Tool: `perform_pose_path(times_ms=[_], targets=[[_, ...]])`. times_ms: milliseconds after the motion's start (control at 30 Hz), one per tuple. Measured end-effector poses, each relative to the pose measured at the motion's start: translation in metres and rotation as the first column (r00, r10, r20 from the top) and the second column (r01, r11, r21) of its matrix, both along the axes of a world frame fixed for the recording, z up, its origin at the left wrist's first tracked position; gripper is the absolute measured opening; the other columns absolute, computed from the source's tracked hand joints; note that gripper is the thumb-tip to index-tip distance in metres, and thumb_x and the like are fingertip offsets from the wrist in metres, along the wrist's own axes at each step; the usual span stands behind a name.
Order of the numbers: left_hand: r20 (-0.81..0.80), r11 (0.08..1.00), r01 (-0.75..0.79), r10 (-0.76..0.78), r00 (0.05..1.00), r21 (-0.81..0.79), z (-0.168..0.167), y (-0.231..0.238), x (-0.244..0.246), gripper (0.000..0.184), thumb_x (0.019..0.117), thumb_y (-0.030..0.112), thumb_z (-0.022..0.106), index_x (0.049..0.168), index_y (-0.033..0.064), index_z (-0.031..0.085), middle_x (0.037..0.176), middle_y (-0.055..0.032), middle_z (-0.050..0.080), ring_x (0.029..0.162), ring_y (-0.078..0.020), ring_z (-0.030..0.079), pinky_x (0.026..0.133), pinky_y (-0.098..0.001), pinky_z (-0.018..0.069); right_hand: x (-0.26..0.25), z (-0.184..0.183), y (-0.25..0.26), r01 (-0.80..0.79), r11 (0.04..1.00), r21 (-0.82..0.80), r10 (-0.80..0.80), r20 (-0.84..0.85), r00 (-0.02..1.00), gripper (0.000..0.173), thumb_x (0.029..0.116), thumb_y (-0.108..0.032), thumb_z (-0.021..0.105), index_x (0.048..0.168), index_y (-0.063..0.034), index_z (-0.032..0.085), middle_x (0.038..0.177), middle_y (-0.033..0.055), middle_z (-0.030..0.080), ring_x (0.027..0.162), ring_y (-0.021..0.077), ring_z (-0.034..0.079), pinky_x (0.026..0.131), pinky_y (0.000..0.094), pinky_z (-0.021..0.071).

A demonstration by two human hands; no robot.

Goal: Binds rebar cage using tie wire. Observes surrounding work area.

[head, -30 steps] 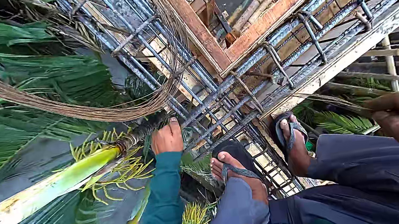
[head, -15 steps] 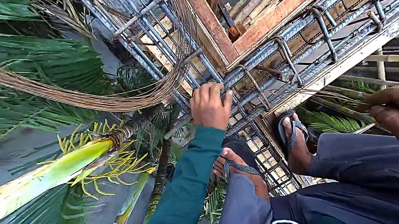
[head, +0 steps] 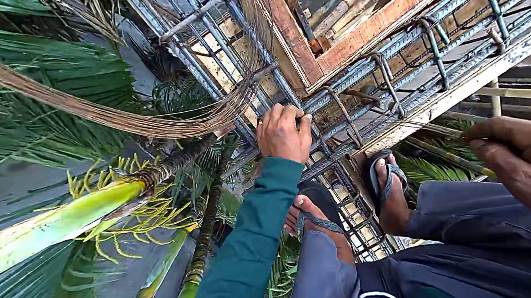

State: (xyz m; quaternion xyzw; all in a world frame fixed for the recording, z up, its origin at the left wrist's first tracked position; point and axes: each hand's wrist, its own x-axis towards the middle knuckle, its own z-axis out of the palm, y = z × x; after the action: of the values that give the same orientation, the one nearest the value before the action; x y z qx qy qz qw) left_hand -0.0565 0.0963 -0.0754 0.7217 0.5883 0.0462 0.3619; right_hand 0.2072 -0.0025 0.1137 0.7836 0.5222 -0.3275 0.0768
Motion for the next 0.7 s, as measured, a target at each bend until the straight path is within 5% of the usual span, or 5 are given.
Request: perform_pose_path(times_ms=[167, 433, 600, 700], targets=[[0.082, 0.983, 0.018, -0.004, 0.997, -0.180, 0.015, 0.007, -0.016, 0.026, 0.1016, 0.022, 0.063, 0.118, 0.0060, 0.073, 0.121, -0.0169, 0.069, 0.118, -0.0349, 0.063, 0.102, -0.0557, 0.0488, -0.028, -0.042, 0.007, 0.025, 0.994, -0.110, -0.027, -0.022, 0.999, 0.022, 0.1046, -0.019, 0.053, 0.107, -0.0078, 0.072, 0.084, 0.0169, 0.070, 0.077, 0.0405, 0.069, 0.066, 0.0675, 0.0520], [-0.021, 0.994, 0.082, -0.084, 0.996, -0.075, 0.012, 0.010, -0.035, 0.027, 0.1036, 0.021, 0.056, 0.116, 0.0090, 0.076, 0.118, -0.0174, 0.069, 0.117, -0.0387, 0.061, 0.098, -0.0564, 0.0484, -0.089, -0.088, 0.022, 0.084, 0.967, -0.240, -0.071, 0.062, 0.996, 0.026, 0.1069, -0.020, 0.049, 0.116, -0.0051, 0.069, 0.093, 0.0239, 0.072, 0.089, 0.0467, 0.071, 0.075, 0.0676, 0.0536], [-0.165, 0.869, 0.142, -0.247, 0.955, -0.474, 0.117, 0.038, -0.010, 0.033, 0.1093, 0.012, 0.046, 0.135, 0.0000, 0.062, 0.142, -0.0212, 0.057, 0.135, -0.0363, 0.053, 0.115, -0.0501, 0.0382, -0.090, -0.092, 0.022, 0.071, 0.992, -0.103, -0.063, 0.085, 0.994, 0.026, 0.1068, -0.017, 0.048, 0.116, -0.0036, 0.068, 0.089, 0.0240, 0.071, 0.085, 0.0473, 0.070, 0.072, 0.0672, 0.0529], [-0.110, 0.962, 0.264, -0.255, 0.961, 0.072, 0.035, 0.018, -0.035, 0.032, 0.1055, 0.017, 0.050, 0.109, 0.0011, 0.077, 0.108, -0.0215, 0.072, 0.106, -0.0395, 0.068, 0.093, -0.0538, 0.0529, -0.084, -0.105, 0.026, 0.078, 0.994, -0.070, -0.079, -0.012, 0.997, 0.028, 0.1072, -0.017, 0.049, 0.117, -0.0037, 0.071, 0.095, 0.0229, 0.073, 0.090, 0.0452, 0.071, 0.078, 0.0676, 0.0534]])
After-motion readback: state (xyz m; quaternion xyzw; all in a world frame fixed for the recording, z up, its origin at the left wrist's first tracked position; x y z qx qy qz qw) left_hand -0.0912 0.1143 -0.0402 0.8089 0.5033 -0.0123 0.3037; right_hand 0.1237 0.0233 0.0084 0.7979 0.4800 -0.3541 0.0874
